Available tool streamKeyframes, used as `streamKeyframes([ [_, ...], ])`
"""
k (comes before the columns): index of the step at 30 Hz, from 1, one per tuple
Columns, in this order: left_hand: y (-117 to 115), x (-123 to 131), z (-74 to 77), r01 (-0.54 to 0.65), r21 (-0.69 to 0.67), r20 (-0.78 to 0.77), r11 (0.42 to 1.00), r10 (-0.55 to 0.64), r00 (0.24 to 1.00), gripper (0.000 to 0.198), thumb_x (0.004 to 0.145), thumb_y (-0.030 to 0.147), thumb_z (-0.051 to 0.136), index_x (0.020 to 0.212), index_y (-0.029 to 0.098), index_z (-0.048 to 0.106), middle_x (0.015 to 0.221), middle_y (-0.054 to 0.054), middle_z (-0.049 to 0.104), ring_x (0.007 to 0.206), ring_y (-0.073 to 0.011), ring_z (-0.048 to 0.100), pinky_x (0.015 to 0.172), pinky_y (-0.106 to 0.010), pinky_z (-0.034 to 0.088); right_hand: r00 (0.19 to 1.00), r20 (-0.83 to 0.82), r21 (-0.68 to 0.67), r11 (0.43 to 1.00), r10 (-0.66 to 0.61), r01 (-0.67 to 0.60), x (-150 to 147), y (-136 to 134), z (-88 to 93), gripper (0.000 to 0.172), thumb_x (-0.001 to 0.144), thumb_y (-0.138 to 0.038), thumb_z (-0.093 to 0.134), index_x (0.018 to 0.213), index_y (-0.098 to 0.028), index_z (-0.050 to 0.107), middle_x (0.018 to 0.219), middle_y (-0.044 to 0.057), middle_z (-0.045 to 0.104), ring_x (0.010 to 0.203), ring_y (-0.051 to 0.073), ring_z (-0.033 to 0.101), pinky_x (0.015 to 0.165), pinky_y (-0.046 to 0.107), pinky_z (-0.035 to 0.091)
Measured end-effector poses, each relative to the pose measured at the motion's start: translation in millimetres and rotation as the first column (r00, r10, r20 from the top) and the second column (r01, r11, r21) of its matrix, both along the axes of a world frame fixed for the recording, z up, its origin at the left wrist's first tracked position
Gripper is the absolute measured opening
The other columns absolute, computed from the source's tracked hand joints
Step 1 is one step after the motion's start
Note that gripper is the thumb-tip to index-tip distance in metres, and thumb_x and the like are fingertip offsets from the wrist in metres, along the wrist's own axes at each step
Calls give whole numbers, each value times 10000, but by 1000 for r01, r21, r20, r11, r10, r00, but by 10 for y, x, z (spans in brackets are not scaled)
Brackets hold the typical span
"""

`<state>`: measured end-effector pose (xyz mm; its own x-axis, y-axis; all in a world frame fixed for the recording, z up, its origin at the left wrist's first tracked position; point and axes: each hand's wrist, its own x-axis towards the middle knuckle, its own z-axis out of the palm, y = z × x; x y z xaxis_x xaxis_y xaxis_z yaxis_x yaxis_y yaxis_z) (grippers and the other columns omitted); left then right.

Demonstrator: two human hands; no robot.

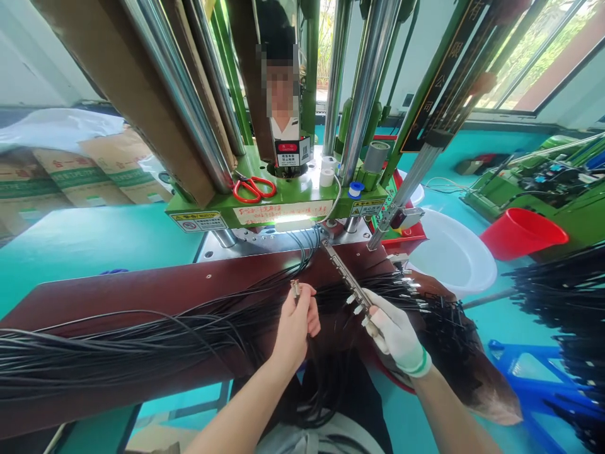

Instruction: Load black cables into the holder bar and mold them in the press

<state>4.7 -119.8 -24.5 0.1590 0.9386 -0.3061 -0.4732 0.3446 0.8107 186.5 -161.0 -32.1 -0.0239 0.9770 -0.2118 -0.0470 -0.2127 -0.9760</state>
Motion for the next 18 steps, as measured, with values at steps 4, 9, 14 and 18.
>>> streamKeyframes([
  [4,-5,96,-27,56,-37,70,998,-53,996,286,788,338,448,799,183,208,530,62,230,392,-41,163,380,-163,95,997,53,-39,998,49,-47,9,-4,7,641,838,-490,453,1323,-88,328,575,1,396,374,27,260,323,157,171],
  [9,3,175,-123,149,-20,-67,989,-150,986,337,749,401,554,806,147,340,511,60,315,402,-24,202,383,-173,121,995,39,-50,995,93,-91,-2,10,61,674,830,-501,459,1315,-57,315,595,11,388,412,35,260,332,161,155],
  [14,34,134,-174,163,-46,-40,986,-164,986,373,689,394,633,782,109,411,497,42,368,399,-21,218,384,-182,120,988,24,-46,988,150,-148,2,42,80,637,842,-466,453,1306,-48,333,606,19,371,434,45,266,326,164,146],
  [18,49,104,-151,178,-84,-12,980,-180,984,368,662,375,647,752,113,405,455,54,321,391,-21,194,382,-178,98,983,53,-64,983,177,-173,10,55,61,635,839,-461,456,1317,-58,339,610,23,362,457,53,272,350,172,132],
])
